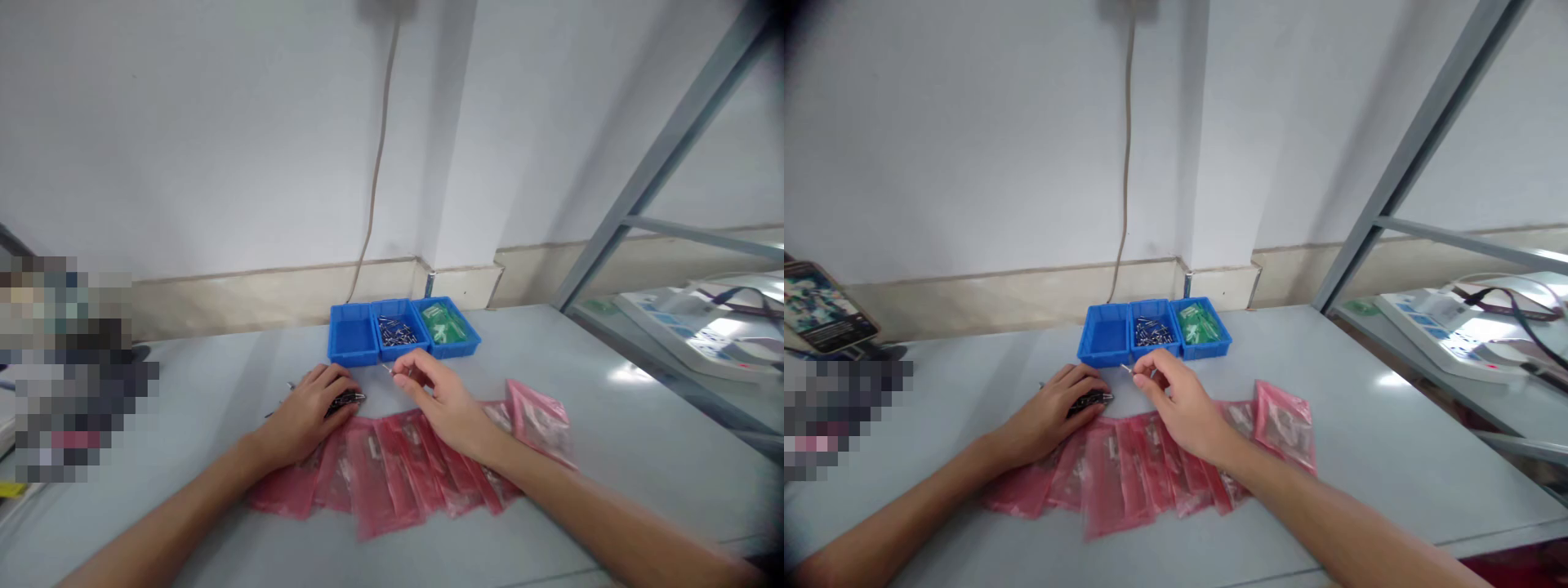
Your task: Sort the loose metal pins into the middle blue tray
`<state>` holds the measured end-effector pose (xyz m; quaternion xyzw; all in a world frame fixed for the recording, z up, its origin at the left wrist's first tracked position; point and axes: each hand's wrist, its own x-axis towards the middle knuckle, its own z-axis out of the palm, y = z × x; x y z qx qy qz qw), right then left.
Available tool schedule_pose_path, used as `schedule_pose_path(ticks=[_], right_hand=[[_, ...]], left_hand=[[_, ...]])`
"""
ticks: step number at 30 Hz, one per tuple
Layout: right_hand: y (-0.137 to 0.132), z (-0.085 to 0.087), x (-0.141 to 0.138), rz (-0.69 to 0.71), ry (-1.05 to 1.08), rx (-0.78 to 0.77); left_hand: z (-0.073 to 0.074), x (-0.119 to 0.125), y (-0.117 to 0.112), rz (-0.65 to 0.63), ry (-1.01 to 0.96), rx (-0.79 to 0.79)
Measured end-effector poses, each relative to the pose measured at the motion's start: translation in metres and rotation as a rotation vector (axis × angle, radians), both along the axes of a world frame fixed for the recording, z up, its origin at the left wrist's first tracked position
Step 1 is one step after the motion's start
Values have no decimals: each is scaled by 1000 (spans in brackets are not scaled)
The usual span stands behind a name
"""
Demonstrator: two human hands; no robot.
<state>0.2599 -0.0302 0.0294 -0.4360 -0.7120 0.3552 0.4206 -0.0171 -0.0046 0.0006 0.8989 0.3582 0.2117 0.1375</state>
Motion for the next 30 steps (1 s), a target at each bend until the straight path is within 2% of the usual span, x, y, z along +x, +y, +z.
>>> schedule_pose_path(ticks=[5, 9, 12, 18, 22, 26, 30], right_hand=[[-7, 2, 2, 42, -201, 220], [-6, 2, 3, 49, -214, 248], [-4, 2, 2, 42, -127, 143], [1, 3, -2, 91, 159, -196], [4, -1, -1, 116, 313, -334], [7, -6, 0, 117, 370, -364], [7, -7, 0, 51, 258, -265]], left_hand=[[0, 0, -1, 1, 1, 7], [1, 1, -1, 3, 2, 23], [1, 1, -1, 2, 3, 25], [2, 1, -1, 13, 17, 15], [2, 2, -1, 9, 20, 16], [3, 3, -1, 16, 26, 15], [3, 3, -2, 14, 33, 17]])
